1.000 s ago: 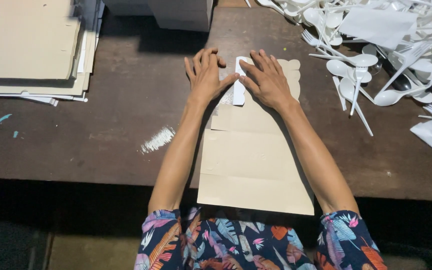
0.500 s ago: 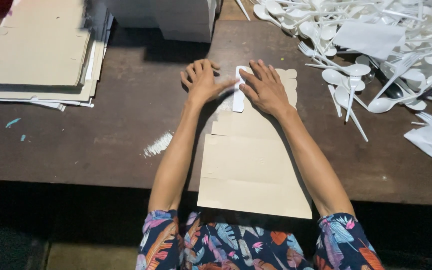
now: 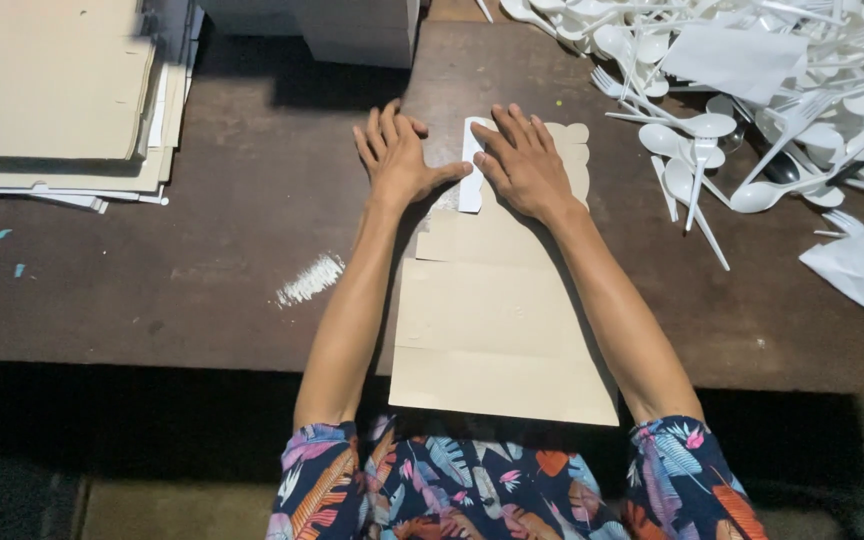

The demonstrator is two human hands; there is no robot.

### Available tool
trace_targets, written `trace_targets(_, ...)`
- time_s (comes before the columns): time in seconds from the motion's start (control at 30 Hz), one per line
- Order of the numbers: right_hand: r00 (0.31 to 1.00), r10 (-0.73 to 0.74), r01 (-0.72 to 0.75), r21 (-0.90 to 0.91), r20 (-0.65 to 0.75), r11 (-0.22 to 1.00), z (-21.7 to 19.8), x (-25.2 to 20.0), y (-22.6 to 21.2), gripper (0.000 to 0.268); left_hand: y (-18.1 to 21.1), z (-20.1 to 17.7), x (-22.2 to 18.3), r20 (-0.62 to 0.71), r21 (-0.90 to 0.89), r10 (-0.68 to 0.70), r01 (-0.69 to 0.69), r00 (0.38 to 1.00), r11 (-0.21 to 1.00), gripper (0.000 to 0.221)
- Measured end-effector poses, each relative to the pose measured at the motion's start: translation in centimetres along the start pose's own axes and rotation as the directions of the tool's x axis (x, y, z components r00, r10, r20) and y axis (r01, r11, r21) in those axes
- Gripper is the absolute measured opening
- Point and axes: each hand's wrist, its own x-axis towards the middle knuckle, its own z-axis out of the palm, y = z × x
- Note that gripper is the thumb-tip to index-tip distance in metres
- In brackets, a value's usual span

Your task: The person folds a flat cardboard sheet into a rectangular box by creasing and tucking the side flaps, then closes the top lid. The finished box is placed on a stack of similar boxes.

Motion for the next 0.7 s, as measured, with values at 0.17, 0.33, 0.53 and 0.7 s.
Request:
trace_targets(0.17, 1.000, 0.001, -0.001, -0.019, 0.018, 1.000, -0.3, -0.4, -0.4, 0.057, 0.5, -1.3, -2.4, 0.141, 0.083, -0.043, 0.032, 0.989, 0.996, 0.099)
trace_targets(0.33, 0.999, -0.005, 0.008, -0.084, 0.031, 0.996, 0.2, 0.6, 0.6, 0.058, 0.2, -1.9, -5.2, 0.208, 0.140, -0.022, -0.008, 0.978, 0.990, 0.107)
trace_targets(0.53, 0.922, -0.347, 0.302, -0.241, -0.171, 0.922, -0.4, 1.4, 0.3, 0.046, 0.6, -2.9, -12.8, 0.155, 0.313, -0.017, -0.033, 0.988, 0.949, 0.100)
trace_targets(0.7, 0.876, -0.393, 0.264, -0.404, -0.279, 0.876, -0.3, -0.9, -2.4, 0.019, 1.7, -3.4, -15.6, 0.102, 0.245, 0.068, -0.091, 0.992, 0.965, 0.114)
